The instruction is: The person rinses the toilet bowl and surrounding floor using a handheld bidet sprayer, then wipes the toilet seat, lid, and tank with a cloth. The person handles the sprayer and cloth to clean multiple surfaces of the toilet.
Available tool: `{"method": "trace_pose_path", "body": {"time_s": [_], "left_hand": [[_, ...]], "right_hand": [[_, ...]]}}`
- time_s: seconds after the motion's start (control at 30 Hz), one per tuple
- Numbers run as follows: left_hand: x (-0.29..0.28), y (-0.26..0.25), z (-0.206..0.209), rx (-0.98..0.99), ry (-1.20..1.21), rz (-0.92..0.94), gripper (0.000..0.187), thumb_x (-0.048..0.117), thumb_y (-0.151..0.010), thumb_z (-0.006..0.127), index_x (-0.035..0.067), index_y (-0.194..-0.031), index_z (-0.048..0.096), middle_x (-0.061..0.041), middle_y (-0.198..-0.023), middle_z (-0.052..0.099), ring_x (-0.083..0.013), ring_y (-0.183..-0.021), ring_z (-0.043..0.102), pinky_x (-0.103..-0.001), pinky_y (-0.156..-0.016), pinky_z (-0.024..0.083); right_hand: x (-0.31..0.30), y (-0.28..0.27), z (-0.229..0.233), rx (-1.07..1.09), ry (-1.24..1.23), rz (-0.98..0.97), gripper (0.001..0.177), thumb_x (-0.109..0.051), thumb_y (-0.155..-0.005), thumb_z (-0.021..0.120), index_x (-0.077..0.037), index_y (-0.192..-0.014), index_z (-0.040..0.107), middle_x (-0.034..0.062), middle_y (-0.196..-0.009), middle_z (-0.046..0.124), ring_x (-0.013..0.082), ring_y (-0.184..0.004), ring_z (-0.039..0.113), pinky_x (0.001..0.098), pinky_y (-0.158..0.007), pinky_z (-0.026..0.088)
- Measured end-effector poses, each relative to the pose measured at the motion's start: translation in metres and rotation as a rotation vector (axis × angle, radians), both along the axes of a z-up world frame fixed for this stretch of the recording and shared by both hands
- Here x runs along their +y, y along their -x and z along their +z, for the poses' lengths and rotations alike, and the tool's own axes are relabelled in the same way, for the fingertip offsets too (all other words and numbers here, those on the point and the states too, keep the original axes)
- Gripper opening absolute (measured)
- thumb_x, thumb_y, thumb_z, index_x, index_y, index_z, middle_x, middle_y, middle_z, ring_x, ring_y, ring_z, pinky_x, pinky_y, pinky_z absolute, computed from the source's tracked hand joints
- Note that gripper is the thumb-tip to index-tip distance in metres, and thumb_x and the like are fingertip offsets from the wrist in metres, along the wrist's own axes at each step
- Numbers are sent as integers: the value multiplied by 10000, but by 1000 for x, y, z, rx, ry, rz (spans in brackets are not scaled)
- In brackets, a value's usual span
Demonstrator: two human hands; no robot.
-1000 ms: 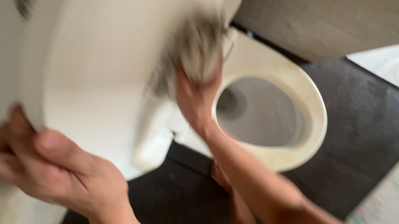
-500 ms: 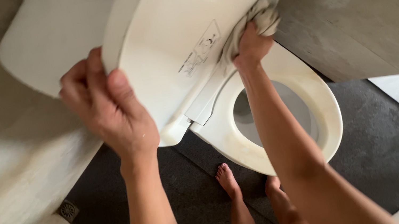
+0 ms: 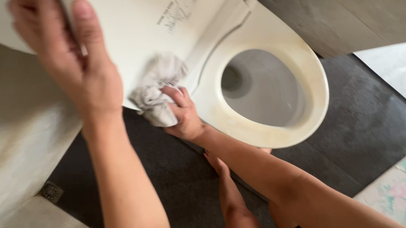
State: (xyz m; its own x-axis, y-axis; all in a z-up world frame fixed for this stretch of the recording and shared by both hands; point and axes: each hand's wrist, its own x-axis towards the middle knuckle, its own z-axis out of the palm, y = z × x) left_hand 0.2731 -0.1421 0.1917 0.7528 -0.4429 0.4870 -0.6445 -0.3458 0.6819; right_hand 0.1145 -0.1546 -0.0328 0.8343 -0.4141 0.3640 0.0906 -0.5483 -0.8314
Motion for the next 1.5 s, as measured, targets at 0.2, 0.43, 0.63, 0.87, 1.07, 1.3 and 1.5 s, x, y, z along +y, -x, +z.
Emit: {"method": "trace_pose_path", "body": {"time_s": [0.2, 0.43, 0.63, 0.87, 1.07, 1.3, 1.5], "left_hand": [[1, 118, 15, -41, 53, -268, 605, 525, -1120, 605, 168, -1583, 452, -35, -1340, 573, -167, -1152, 615, -429, -1128, 437], [7, 374, -109, 118, -191, -573, 358, 250, -1032, 765, 156, -1352, 633, -10, -1188, 580, -213, -1124, 607, -416, -1032, 482], [-15, 452, -255, 47, -684, -551, 438, 155, -950, 770, 144, -1370, 645, -38, -1307, 563, -207, -1218, 569, -398, -1098, 502], [-16, 478, -320, 126, -1129, -642, 601, 244, -930, 773, 15, -1444, 562, -142, -1433, 430, -278, -1298, 510, -542, -1119, 444], [-8, 484, -322, 126, -1186, -706, 642, 278, -890, 792, 15, -1433, 572, -173, -1459, 428, -302, -1341, 481, -532, -1179, 396], [-9, 489, -325, 141, -1125, -665, 573, 180, -905, 785, 26, -1428, 608, -124, -1456, 439, -254, -1353, 508, -464, -1224, 384], [-10, 433, -297, 544, -634, -383, 424, 72, -956, 676, 5, -1363, 579, -113, -1344, 499, -204, -1184, 538, -355, -1062, 432]], "right_hand": [[-62, 195, -76, 837, -1442, -499, 401, -258, -980, 655, -63, -1330, 665, 160, -1226, 727, 283, -1027, 749, 437, -849, 653], [-201, 484, 11, -5, -1399, -1101, 671, -369, -888, 684, -118, -1492, 535, 94, -1431, 617, 291, -1335, 607, 514, -1111, 519], [-249, 435, 59, -15, -1188, -998, 678, -246, -873, 689, -123, -1504, 475, 104, -1391, 569, 298, -1327, 592, 537, -1095, 557], [-223, 302, -84, 572, -77, -823, 702, -168, -904, 774, -18, -1526, 484, 296, -1562, 378, 414, -1408, 442, 607, -1144, 474], [-257, 200, -151, 636, 420, -807, 834, -184, -882, 829, -92, -1613, 439, 293, -1647, 295, 533, -1528, 336, 734, -1169, 291], [-281, -32, -179, 407, 474, -619, 792, -193, -844, 808, -154, -1573, 499, 275, -1603, 388, 532, -1461, 416, 737, -1161, 246], [-98, -71, -93, 207, 424, -125, 765, -201, -811, 789, -207, -1538, 550, 260, -1566, 467, 530, -1404, 484, 739, -1155, 207]]}}
